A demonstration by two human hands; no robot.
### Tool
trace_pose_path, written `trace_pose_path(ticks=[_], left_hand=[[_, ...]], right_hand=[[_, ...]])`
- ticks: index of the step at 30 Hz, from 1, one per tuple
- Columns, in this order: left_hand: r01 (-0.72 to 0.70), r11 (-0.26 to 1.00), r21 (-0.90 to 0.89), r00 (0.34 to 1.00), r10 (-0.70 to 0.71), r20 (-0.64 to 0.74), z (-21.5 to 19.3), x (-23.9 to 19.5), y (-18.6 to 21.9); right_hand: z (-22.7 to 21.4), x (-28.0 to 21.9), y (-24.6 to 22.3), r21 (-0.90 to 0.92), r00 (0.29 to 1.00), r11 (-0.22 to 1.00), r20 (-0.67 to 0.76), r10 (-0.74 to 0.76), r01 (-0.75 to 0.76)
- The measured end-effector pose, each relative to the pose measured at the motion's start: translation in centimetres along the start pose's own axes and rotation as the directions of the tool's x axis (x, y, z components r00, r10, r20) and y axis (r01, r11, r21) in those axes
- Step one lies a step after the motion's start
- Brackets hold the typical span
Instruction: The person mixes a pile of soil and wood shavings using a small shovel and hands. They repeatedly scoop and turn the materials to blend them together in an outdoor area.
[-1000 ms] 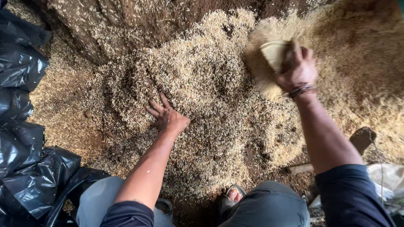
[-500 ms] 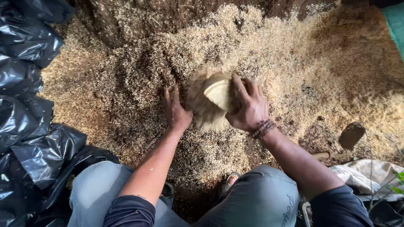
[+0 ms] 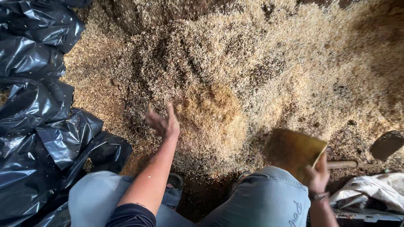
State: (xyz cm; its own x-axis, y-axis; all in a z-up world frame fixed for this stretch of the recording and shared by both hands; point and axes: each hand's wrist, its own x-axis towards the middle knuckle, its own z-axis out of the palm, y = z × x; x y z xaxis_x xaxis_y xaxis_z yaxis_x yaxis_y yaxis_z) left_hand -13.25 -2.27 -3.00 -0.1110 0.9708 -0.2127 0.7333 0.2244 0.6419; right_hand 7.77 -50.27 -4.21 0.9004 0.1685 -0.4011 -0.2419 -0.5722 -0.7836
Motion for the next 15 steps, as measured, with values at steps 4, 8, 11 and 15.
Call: trace_pose_path(ticks=[4,8,11,15], left_hand=[[0.425,0.902,-0.075,0.884,-0.396,0.249,0.1,-1.2,-1.1],[0.452,0.885,-0.11,0.711,-0.283,0.643,1.2,-1.5,-1.8],[0.561,0.822,-0.098,0.56,-0.289,0.776,1.5,-1.0,-1.4],[0.596,0.794,-0.116,0.495,-0.25,0.833,2.4,-0.7,-0.5]], right_hand=[[4.9,1.1,9.9,-0.103,0.998,0.993,-0.048,0.043,-0.048],[15.4,3.6,9.3,0.456,0.996,0.89,0.09,-0.016,-0.027],[21.9,4.9,3.2,0.661,0.973,0.747,0.214,-0.091,-0.076],[23.2,4.0,-4.9,0.706,0.942,0.707,0.256,-0.218,-0.028]])
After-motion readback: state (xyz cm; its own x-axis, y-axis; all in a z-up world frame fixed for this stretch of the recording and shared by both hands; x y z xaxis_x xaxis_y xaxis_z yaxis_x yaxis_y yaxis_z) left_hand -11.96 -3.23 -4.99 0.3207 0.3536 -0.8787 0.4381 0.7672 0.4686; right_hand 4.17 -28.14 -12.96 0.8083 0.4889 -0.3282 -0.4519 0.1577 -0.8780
